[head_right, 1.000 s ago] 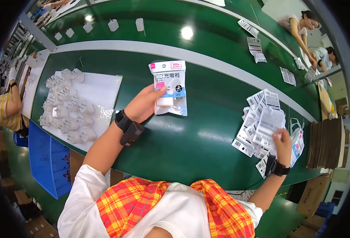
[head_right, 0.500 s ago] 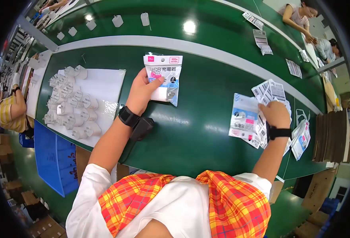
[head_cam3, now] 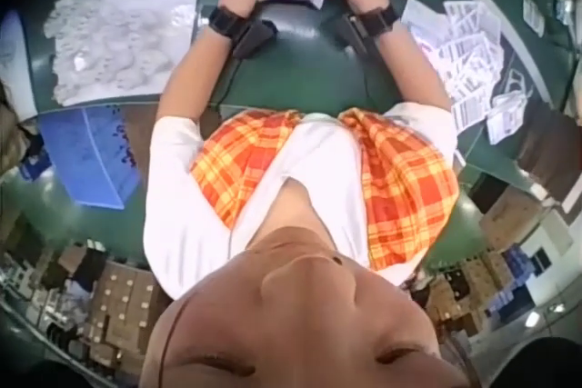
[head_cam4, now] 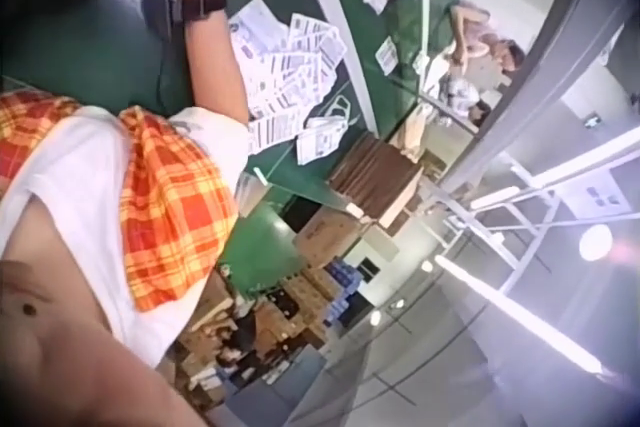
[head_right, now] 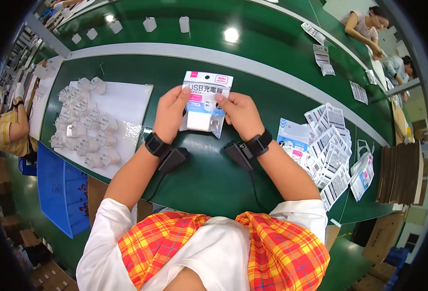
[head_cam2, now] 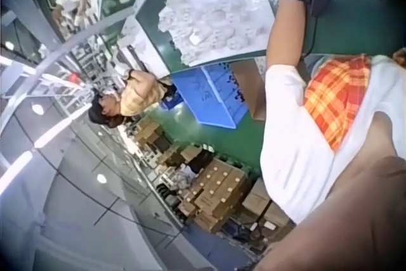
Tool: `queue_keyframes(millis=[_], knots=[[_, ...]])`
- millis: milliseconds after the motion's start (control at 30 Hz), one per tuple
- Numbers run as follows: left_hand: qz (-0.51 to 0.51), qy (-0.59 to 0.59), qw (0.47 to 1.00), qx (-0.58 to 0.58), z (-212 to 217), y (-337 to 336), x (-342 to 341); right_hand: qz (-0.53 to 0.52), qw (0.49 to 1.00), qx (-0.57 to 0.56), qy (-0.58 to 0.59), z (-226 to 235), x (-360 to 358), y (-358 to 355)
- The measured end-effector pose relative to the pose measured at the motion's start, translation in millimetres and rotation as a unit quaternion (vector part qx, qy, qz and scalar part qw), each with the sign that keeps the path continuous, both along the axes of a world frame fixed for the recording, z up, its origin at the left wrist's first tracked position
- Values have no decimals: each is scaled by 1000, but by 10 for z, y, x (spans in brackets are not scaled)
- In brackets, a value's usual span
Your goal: Packing small white plastic components into individual labeled plastic bags at an assembly station.
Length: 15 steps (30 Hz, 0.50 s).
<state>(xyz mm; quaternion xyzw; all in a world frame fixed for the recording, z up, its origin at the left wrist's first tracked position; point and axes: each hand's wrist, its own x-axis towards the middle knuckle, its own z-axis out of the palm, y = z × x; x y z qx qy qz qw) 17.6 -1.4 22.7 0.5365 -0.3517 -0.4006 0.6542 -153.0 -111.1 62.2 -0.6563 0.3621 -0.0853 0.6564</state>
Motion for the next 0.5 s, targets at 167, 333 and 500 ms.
queue_keyframes(millis=[167,333,500], knots=[[50,-133,990,1,66,-96,153,-32,997,-68,-16,88,139,-81],[8,-357,932,-56,-61,-149,240,11,938,-324,-127,-178,-153,-281],[-115,-534,838,27,-70,-22,216,202,690,-688,101,86,-438,-51]])
